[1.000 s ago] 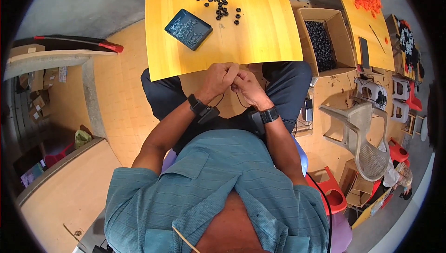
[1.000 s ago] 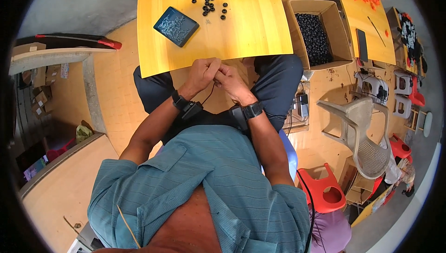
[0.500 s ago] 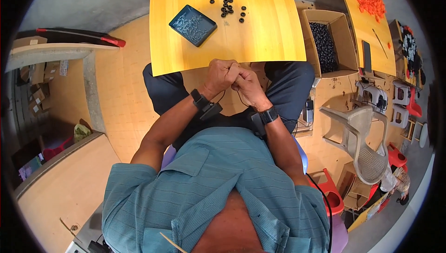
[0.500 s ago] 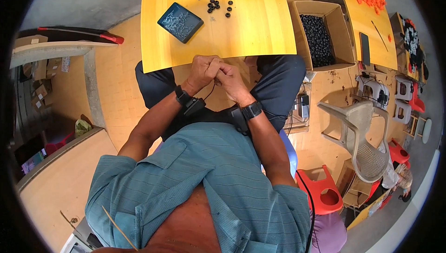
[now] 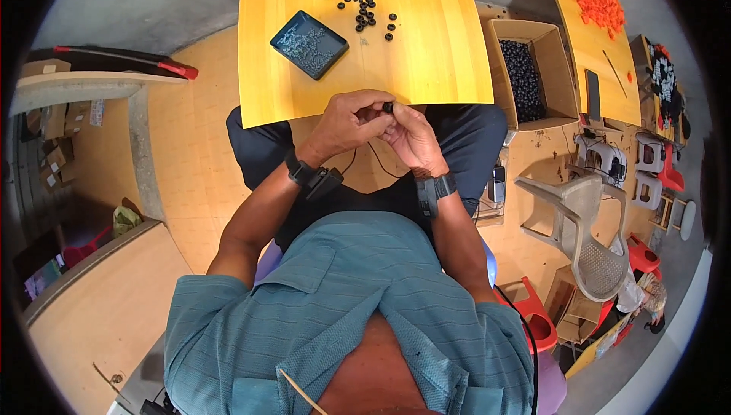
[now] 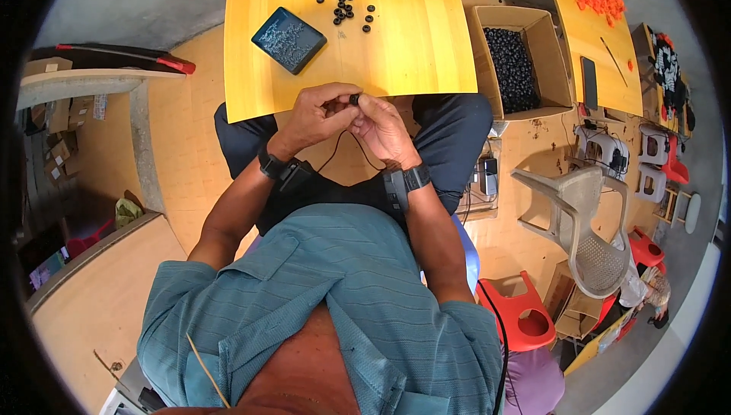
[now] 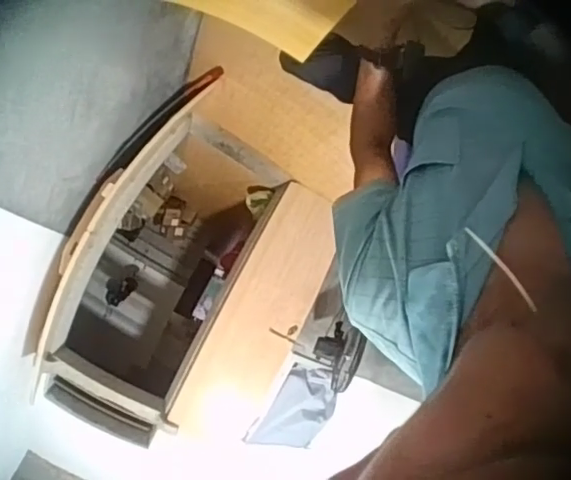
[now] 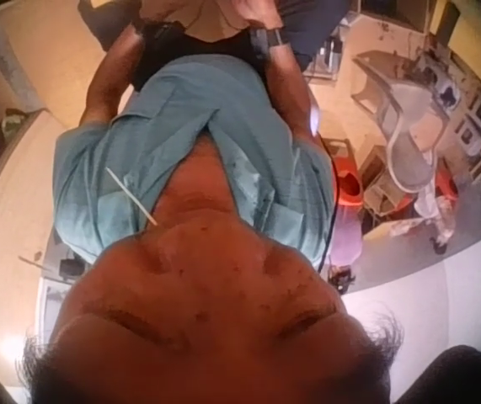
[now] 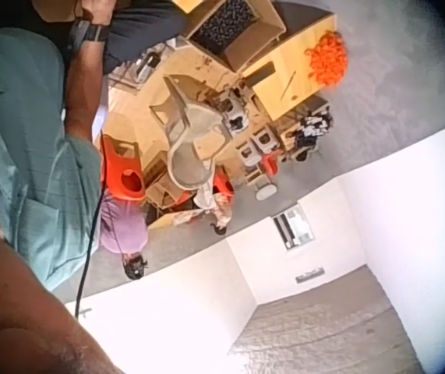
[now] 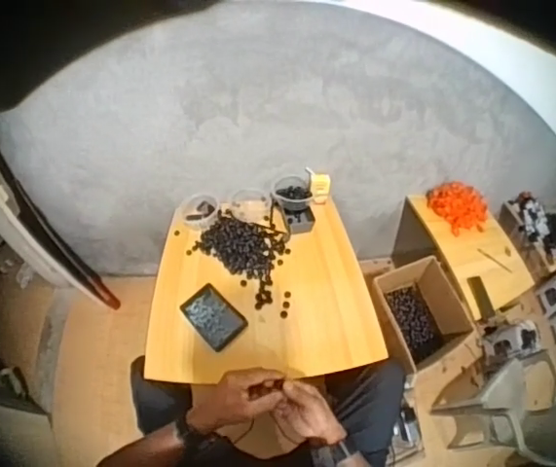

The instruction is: The person sorts and inspects small black plastic components by hand on a wooden workbench.

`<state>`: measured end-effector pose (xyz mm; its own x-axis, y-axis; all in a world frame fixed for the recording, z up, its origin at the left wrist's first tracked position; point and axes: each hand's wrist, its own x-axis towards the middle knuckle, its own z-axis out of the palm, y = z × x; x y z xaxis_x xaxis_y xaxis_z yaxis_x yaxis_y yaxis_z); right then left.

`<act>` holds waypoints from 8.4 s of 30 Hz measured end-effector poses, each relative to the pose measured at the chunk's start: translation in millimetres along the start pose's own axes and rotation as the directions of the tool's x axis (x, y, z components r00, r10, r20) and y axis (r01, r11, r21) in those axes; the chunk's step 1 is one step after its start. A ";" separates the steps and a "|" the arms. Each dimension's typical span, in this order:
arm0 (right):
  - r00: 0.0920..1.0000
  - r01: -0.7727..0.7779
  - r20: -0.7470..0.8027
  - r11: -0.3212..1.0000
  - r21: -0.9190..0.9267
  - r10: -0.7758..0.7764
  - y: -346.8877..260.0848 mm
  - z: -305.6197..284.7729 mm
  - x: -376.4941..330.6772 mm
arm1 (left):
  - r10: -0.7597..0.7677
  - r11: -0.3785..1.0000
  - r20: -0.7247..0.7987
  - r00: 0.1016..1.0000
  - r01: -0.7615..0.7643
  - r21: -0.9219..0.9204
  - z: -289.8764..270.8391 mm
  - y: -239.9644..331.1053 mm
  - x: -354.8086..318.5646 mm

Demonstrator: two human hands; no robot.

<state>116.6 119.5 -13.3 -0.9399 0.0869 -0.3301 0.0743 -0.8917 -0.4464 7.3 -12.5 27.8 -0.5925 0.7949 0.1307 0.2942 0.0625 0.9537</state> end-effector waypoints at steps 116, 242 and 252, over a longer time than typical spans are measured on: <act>0.911 0.330 -0.049 0.795 -0.509 -0.409 -2.6 -8.7 28.1 | -0.327 0.854 -0.040 0.944 0.278 -0.439 1.2 -27.8 43.6; 0.993 0.024 0.120 0.999 -0.035 -0.019 -8.6 -19.6 26.4 | 0.010 0.956 -0.028 1.000 -0.002 0.295 -67.1 8.7 29.3; 0.993 -0.062 0.094 0.996 -0.065 0.068 9.5 -32.6 18.4 | 0.057 0.899 -0.288 0.956 0.076 0.431 -96.7 -89.5 61.0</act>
<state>110.8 127.2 -50.7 -0.9598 -0.0155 -0.2802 0.1535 -0.8648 -0.4780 -127.6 -28.0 -23.4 -0.7656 0.5897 0.2570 0.5423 0.3767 0.7510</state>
